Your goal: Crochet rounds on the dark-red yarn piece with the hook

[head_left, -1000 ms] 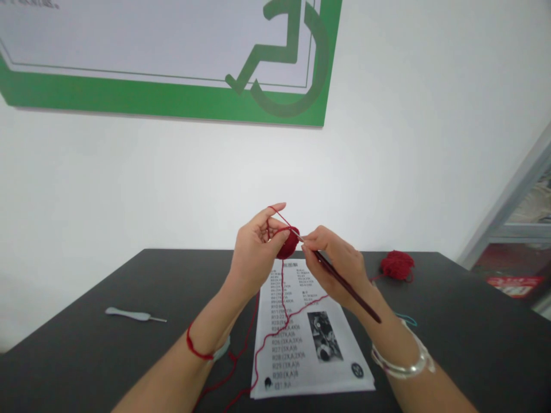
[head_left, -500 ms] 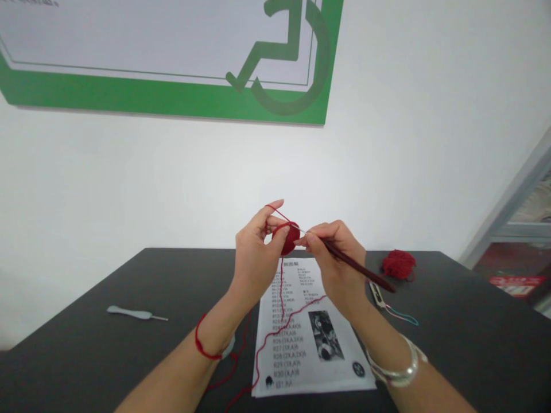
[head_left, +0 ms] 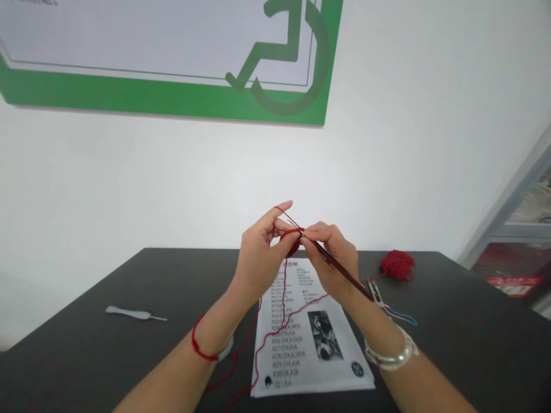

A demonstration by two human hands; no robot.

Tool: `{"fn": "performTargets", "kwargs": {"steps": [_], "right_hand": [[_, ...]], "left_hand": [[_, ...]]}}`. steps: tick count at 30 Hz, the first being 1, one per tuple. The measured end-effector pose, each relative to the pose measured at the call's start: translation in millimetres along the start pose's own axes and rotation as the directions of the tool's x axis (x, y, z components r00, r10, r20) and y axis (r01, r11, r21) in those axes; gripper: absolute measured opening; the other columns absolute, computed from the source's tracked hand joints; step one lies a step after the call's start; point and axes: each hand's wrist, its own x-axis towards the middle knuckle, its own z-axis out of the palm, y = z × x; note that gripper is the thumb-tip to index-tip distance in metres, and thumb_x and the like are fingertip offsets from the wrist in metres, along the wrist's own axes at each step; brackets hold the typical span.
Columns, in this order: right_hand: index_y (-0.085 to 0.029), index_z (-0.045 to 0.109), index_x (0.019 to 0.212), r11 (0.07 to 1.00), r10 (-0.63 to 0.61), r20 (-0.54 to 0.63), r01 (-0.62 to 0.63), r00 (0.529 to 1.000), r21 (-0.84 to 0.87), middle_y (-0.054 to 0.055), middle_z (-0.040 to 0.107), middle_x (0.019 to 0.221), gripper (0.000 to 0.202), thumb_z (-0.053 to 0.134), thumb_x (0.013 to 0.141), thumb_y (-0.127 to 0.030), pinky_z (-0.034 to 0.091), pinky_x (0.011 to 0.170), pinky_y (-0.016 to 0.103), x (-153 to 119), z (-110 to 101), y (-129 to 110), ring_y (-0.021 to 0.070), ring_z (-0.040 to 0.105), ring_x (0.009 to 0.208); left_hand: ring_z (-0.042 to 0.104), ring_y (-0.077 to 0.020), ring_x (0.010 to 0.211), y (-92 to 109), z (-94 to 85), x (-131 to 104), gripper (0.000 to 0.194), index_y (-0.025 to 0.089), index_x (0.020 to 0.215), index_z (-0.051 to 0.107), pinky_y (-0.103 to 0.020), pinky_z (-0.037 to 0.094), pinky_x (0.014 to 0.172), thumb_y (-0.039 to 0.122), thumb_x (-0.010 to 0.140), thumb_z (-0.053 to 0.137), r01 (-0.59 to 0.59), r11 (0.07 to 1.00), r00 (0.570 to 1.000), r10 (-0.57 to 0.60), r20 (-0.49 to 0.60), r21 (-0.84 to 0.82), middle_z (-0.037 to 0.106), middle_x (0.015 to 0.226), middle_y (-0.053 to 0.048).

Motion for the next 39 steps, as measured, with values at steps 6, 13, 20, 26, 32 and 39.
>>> {"fn": "performTargets", "kwargs": {"steps": [6, 13, 20, 26, 32, 39], "right_hand": [[-0.028, 0.055, 0.093, 0.983, -0.17, 0.067, 0.164, 0.983, 0.083, -0.001, 0.062, 0.083, 0.016, 0.057, 0.088, -0.012, 0.049, 0.061, 0.029, 4, -8, 17, 0.0141, 0.059, 0.073], [-0.025, 0.053, 0.088, 0.854, -0.38, 0.178, 0.418, 0.908, -0.31, 0.001, 0.058, 0.076, 0.021, 0.05, 0.088, -0.004, 0.043, 0.06, 0.031, 1, -4, 17, 0.016, 0.051, 0.068], [-0.024, 0.049, 0.088, 0.996, -0.052, 0.057, 0.056, 0.997, -0.072, -0.001, 0.057, 0.078, 0.014, 0.051, 0.09, -0.01, 0.043, 0.055, 0.024, 1, -3, -3, 0.0115, 0.053, 0.065], [-0.022, 0.05, 0.079, 0.995, -0.036, 0.098, 0.045, 0.995, -0.091, -0.001, 0.058, 0.069, 0.014, 0.053, 0.087, -0.01, 0.044, 0.056, 0.027, 4, -8, -14, 0.0125, 0.054, 0.061], [-0.02, 0.055, 0.075, 0.845, 0.409, 0.117, -0.424, 0.905, 0.326, -0.004, 0.059, 0.06, 0.011, 0.061, 0.082, -0.014, 0.043, 0.051, 0.024, 14, -21, -20, 0.0098, 0.054, 0.053], [-0.021, 0.053, 0.073, 0.569, 0.42, 0.274, -0.487, 0.865, 0.662, -0.004, 0.057, 0.06, 0.013, 0.059, 0.083, -0.018, 0.037, 0.042, 0.021, 16, -14, -7, 0.0087, 0.047, 0.049]], "left_hand": [[0.056, -0.0084, 0.057, 0, -4.9, 5, 0.057, 0.013, 0.122, 0.059, -0.022, 0.043, 0.057, 0.012, 0.067, 0.075, 0.26, 0.927, 0.963, -0.229, 0.141, -0.272, 0.064, 0.067, 0.003], [0.051, -0.0083, 0.054, -6, 0.8, 4, 0.061, 0.012, 0.128, 0.054, -0.023, 0.041, 0.056, 0.013, 0.069, 0.07, 0.278, 0.913, 0.961, -0.268, 0.075, -0.3, 0.06, 0.064, 0.004], [0.052, -0.01, 0.064, -3, -5.0, 5, 0.055, 0.011, 0.131, 0.052, -0.025, 0.044, 0.066, 0.01, 0.077, 0.061, -0.041, 0.997, 0.996, 0.046, -0.076, 0.071, 0.057, 0.068, 0.004], [0.055, -0.0122, 0.071, -3, -7.6, 4, 0.046, 0.016, 0.124, 0.059, -0.028, 0.045, 0.074, 0.004, 0.081, 0.05, -0.254, 0.859, 0.955, 0.295, -0.025, 0.445, 0.061, 0.076, 0.001], [0.058, -0.0127, 0.079, 1, -9.7, 5, 0.04, 0.014, 0.115, 0.063, -0.028, 0.045, 0.079, 0.001, 0.079, 0.051, -0.239, 0.892, 0.968, 0.249, 0.025, 0.383, 0.064, 0.083, -0.001], [0.057, -0.0089, 0.062, 3, -4.4, 2, 0.045, 0.014, 0.119, 0.06, -0.022, 0.046, 0.06, 0.01, 0.074, 0.064, 0.038, 0.996, 0.994, -0.03, 0.105, -0.076, 0.062, 0.068, 0.004]]}}
